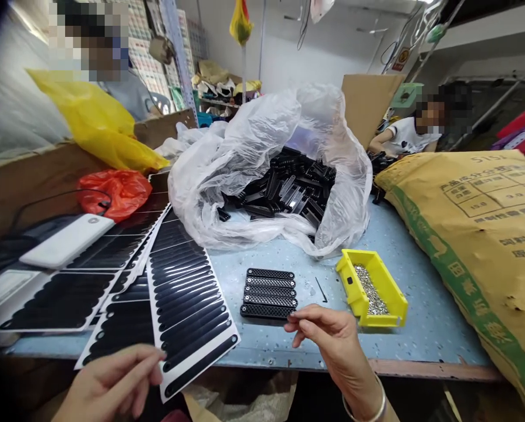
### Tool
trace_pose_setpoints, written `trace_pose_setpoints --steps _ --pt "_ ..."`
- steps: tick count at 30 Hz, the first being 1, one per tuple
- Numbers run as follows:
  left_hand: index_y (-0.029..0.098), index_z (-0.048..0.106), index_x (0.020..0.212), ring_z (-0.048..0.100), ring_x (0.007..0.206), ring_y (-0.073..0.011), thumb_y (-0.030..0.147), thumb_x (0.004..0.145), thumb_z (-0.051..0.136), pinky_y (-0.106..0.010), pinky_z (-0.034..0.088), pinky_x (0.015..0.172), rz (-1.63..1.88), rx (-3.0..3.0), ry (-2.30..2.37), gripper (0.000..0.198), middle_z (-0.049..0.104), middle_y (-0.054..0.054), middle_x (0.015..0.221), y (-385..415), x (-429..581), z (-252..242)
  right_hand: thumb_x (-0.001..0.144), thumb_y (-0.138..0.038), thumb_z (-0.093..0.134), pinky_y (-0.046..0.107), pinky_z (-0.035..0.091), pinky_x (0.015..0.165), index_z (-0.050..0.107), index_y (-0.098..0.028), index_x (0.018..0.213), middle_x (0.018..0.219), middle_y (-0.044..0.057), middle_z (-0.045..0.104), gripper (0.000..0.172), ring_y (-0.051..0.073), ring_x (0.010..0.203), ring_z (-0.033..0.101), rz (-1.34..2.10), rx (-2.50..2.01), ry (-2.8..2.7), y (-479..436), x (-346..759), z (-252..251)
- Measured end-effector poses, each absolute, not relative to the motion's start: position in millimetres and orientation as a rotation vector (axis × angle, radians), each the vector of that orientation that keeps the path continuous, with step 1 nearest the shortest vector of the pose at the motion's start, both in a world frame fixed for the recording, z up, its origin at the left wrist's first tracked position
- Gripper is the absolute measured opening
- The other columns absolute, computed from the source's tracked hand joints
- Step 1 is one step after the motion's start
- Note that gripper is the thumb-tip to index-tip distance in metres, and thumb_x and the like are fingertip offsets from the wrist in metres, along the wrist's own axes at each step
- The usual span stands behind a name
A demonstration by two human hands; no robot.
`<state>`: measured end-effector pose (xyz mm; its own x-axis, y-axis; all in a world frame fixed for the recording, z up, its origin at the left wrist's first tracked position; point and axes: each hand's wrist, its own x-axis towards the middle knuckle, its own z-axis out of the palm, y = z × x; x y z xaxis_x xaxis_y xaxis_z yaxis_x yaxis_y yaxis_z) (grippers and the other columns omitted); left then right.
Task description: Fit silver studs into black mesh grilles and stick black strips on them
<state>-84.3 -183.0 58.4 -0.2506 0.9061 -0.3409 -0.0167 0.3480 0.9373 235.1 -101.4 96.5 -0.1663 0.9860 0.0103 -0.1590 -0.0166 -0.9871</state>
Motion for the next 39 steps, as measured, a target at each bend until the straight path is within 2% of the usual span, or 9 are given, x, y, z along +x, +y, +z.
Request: trace_pose_setpoints --steps 3,7,12,18,22,26,31,35,39 --pt "0.011 0.068 0.075 0.058 0.039 -0.0138 0.056 0.074 0.063 -0.018 0.027 0.033 0.977 0.778 1.269 0.045 0.067 -0.009 0.059 -131 -56 73 0.077 -0.021 0.072 0.032 0.058 0.050 0.078 -0.020 0.084 0.077 0.010 0.073 0.010 0.024 0.066 0.070 1.398 -0.906 -1.331 -91 228 99" --pt "0.010 0.063 0.071 0.060 0.039 -0.0148 0.052 0.081 0.056 -0.016 0.025 0.032 0.885 0.746 0.995 0.044 0.067 -0.012 0.057 -73 -23 79 0.078 -0.017 0.069 0.031 0.059 0.050 0.078 -0.020 0.086 0.078 0.010 0.073 0.013 0.021 0.064 0.069 1.345 -0.835 -1.482 -80 222 102" --pt "0.011 0.059 0.060 0.058 0.036 -0.0113 0.035 0.075 0.069 -0.015 0.023 0.032 0.846 0.827 0.896 0.031 0.067 -0.009 0.054 -44 -16 80 0.074 -0.018 0.072 0.030 0.059 0.053 0.078 -0.018 0.086 0.079 0.009 0.073 0.013 0.020 0.064 0.068 1.442 -0.923 -1.530 -67 226 97" --pt "0.011 0.060 0.063 0.059 0.042 -0.0109 0.030 0.075 0.069 -0.016 0.030 0.035 0.985 0.762 0.959 0.024 0.069 -0.008 0.060 -18 -18 83 0.069 -0.028 0.078 0.028 0.055 0.049 0.075 -0.014 0.088 0.091 0.014 0.073 0.024 0.023 0.073 0.070 1.607 -1.019 -1.095 -40 243 87" --pt "0.011 0.062 0.068 0.062 0.047 -0.0126 0.032 0.077 0.069 -0.018 0.036 0.039 1.017 0.775 0.900 0.024 0.071 -0.010 0.068 -8 -10 86 0.068 -0.033 0.079 0.022 0.048 0.042 0.074 -0.013 0.087 0.075 0.009 0.072 0.028 0.018 0.062 0.067 1.498 -1.130 -1.079 -26 236 82" --pt "0.011 0.063 0.068 0.061 0.047 -0.0127 0.035 0.077 0.068 -0.018 0.035 0.039 1.008 0.813 0.864 0.027 0.070 -0.009 0.067 -6 1 87 0.066 -0.035 0.080 0.020 0.044 0.040 0.072 -0.012 0.075 0.060 0.004 0.067 0.027 0.013 0.050 0.061 1.461 -1.176 -1.084 -20 224 80" --pt "0.012 0.065 0.060 0.054 0.040 -0.0101 0.041 0.077 0.064 -0.019 0.030 0.037 0.889 1.078 1.023 0.034 0.063 -0.005 0.054 -5 6 78 0.063 -0.031 0.081 0.020 0.041 0.044 0.068 -0.013 0.061 0.055 0.000 0.062 0.022 0.008 0.045 0.053 1.372 -1.147 -1.004 -15 225 84" --pt "0.014 0.069 0.060 0.041 0.038 -0.0072 0.036 0.068 0.070 -0.019 0.027 0.040 1.019 1.451 1.445 0.023 0.050 0.003 0.041 4 -5 65 0.063 -0.029 0.080 0.021 0.036 0.042 0.066 -0.014 0.057 0.051 -0.001 0.058 0.021 0.008 0.044 0.048 1.279 -1.183 -1.041 -7 241 91" --pt "0.014 0.070 0.065 0.043 0.043 -0.0086 0.034 0.071 0.065 -0.019 0.031 0.043 1.036 1.635 1.553 0.021 0.051 0.003 0.045 4 -15 65 0.062 -0.029 0.079 0.022 0.032 0.040 0.065 -0.015 0.054 0.049 -0.001 0.057 0.022 0.008 0.042 0.045 1.308 -1.214 -1.087 -9 256 96"
